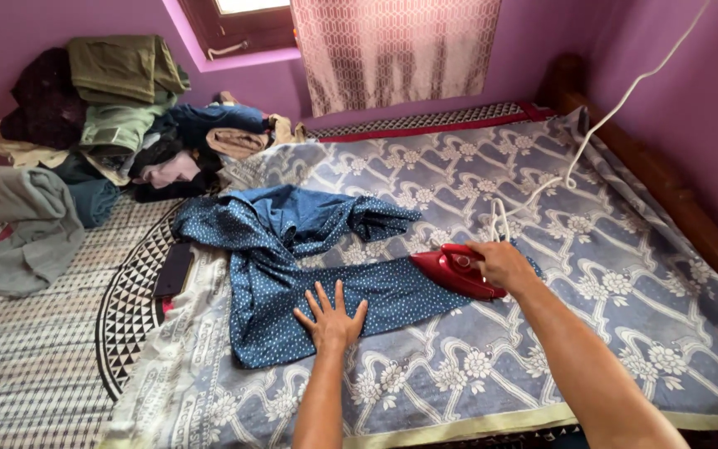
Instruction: Iron a patterned shirt on a bed and fold it neatly.
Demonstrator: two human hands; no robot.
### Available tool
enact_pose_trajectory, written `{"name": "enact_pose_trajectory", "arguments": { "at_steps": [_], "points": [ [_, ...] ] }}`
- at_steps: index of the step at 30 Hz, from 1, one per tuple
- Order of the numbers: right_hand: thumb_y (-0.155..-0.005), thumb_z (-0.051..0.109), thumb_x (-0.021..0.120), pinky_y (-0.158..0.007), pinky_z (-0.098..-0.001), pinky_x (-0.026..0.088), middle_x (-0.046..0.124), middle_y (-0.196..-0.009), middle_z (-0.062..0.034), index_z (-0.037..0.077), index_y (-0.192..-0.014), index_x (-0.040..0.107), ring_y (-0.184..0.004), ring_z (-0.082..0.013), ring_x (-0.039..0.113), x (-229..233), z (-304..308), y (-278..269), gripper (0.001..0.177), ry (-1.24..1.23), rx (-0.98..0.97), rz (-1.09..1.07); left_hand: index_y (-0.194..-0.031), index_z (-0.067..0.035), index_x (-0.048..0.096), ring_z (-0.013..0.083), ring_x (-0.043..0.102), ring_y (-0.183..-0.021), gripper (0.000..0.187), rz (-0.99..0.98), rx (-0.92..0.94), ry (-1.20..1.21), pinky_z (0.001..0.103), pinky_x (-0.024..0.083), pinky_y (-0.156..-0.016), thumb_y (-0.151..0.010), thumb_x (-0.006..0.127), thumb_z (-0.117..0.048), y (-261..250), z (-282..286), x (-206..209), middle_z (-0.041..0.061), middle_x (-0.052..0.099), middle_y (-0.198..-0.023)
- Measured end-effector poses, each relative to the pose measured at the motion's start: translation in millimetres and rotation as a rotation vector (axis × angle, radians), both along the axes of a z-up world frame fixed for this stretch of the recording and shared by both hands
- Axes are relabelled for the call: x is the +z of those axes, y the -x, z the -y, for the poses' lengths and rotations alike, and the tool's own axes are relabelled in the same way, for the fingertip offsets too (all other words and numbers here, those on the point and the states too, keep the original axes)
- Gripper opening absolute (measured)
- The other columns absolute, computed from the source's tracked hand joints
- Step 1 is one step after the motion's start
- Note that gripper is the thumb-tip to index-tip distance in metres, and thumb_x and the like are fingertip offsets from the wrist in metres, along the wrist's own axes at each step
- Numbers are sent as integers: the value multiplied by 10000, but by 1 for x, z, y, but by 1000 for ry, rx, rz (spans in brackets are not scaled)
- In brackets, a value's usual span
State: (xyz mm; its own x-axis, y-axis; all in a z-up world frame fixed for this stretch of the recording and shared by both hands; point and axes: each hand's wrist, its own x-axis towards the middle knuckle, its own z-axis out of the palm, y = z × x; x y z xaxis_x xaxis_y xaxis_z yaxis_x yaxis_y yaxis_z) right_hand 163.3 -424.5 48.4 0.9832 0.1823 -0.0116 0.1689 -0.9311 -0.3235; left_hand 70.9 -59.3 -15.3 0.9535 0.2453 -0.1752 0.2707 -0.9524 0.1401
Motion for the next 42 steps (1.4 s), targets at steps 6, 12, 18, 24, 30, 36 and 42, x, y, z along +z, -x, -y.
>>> {"name": "enact_pose_trajectory", "arguments": {
  "at_steps": [6, 12, 18, 24, 30, 36, 42],
  "points": [
    [-902, 335, 711, -1066, -405, 494, 685, -1322, -54, 286, -1448, 546, -1197, -260, 661, -8, 5, -10, 573, 63, 18, -131, -1641, -313, 88, 407, -114, -1565, 858, -31, -14, 31, 725, -107, -1158, -943, 291, -769, 2, 0, 9, 171, -61, -1712],
    [-912, 217, 667, -1036, -445, 526, 641, -1366, -46, 369, -1483, 486, -1253, -288, 616, 72, -31, 36, 618, 203, -111, -218, -1640, -363, 110, 349, -97, -1582, 850, -61, -53, 52, 688, -103, -1191, -930, 318, -781, 9, -8, 13, 107, -48, -1727],
    [-892, 198, 670, -1001, -440, 540, 707, -1270, -98, 291, -1421, 565, -1187, -309, 667, 18, -8, 4, 547, 216, 47, -122, -1630, -381, 180, 265, -49, -1595, 828, -40, -86, 80, 681, -91, -1208, -918, 352, -768, 40, -32, 18, 26, 14, -1735],
    [-884, 234, 718, -961, -416, 554, 735, -1201, -88, 288, -1306, 668, -1136, -296, 689, 47, -43, 21, 429, 120, 192, -92, -1623, -367, 201, 248, -29, -1594, 827, -47, -70, 56, 664, -86, -1214, -918, 374, -762, 71, -69, 20, -5, 24, -1734],
    [-827, 75, 716, -892, -384, 582, 772, -1128, -58, 257, -1257, 701, -1019, -232, 747, 39, -116, 29, 467, 35, 326, -241, -1635, -337, 197, 243, 3, -1595, 886, 9, -49, 27, 519, -34, -1266, -899, 413, -781, 92, -106, 8, 44, 38, -1731],
    [-912, 156, 670, -760, -350, 653, 783, -987, -43, 189, -1083, 742, -847, -167, 785, 49, -190, 65, 188, -25, 350, -362, -1648, -354, 79, 231, -56, -1598, 883, -135, -33, 22, 475, -68, -1275, -923, 349, -779, 98, -104, 27, 37, -40, -1739],
    [-924, 313, 678, -776, -374, 612, 774, -976, -22, 229, -1127, 728, -848, -177, 767, 55, -176, 71, 225, 85, 327, -278, -1650, -361, 53, 228, -71, -1599, 884, -148, -37, 9, 476, -73, -1277, -926, 325, -788, 95, -104, 24, 31, -50, -1739]
  ]
}}
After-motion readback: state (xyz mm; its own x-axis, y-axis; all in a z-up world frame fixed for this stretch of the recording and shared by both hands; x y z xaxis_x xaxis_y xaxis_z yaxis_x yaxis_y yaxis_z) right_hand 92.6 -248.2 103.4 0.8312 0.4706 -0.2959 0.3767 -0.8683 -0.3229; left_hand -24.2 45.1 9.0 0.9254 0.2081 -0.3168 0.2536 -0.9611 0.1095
